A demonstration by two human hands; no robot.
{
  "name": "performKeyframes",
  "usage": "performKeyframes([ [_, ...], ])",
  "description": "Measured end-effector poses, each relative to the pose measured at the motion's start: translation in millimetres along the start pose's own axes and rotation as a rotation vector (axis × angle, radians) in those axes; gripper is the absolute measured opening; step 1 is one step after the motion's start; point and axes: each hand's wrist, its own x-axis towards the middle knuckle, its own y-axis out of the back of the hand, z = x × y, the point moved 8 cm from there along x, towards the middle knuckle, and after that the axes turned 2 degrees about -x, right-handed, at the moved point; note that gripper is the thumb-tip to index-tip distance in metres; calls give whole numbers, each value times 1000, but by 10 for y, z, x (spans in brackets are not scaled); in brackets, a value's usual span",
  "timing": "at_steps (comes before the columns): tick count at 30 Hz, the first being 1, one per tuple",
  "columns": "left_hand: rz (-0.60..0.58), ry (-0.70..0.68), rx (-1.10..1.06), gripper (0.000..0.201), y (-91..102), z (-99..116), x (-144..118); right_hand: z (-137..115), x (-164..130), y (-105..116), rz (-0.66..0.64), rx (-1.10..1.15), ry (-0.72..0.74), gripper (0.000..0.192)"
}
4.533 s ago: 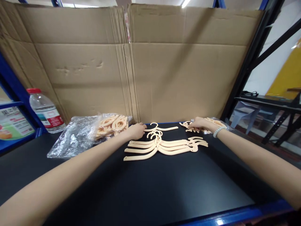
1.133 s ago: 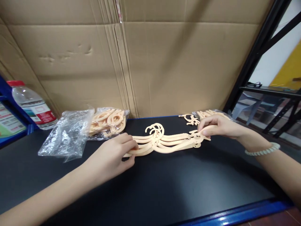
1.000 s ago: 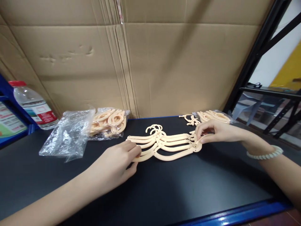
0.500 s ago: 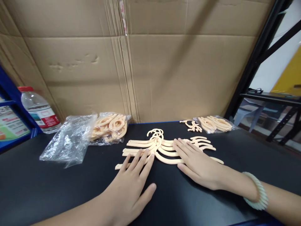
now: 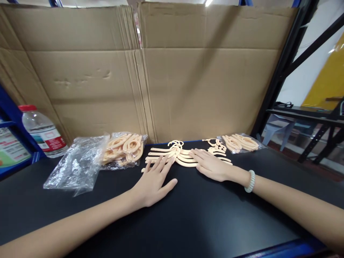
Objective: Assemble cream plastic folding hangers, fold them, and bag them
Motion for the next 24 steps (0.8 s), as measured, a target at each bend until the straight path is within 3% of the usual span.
performKeyframes([
  [3,37,27,64,80,53,-115,78,4,-3,-9,10,6,-24,63],
  [6,-27,76,82,100,48,-281,247,158,31,115,95,-28,-65,59],
  [10,-69,57,70,113,27,-413,455,758,23,425,155,-79,-156,49],
  [13,-100,30,55,112,-19,-447,515,1207,-42,552,62,-129,-145,52],
  [15,-105,19,46,109,-36,-444,511,1372,-74,544,-19,-141,-114,62],
  [19,-72,5,38,101,-23,-395,445,1372,-1,392,-154,-129,-36,79],
  [24,-51,-4,37,93,-6,-332,343,1322,260,289,-235,-104,-50,60],
])
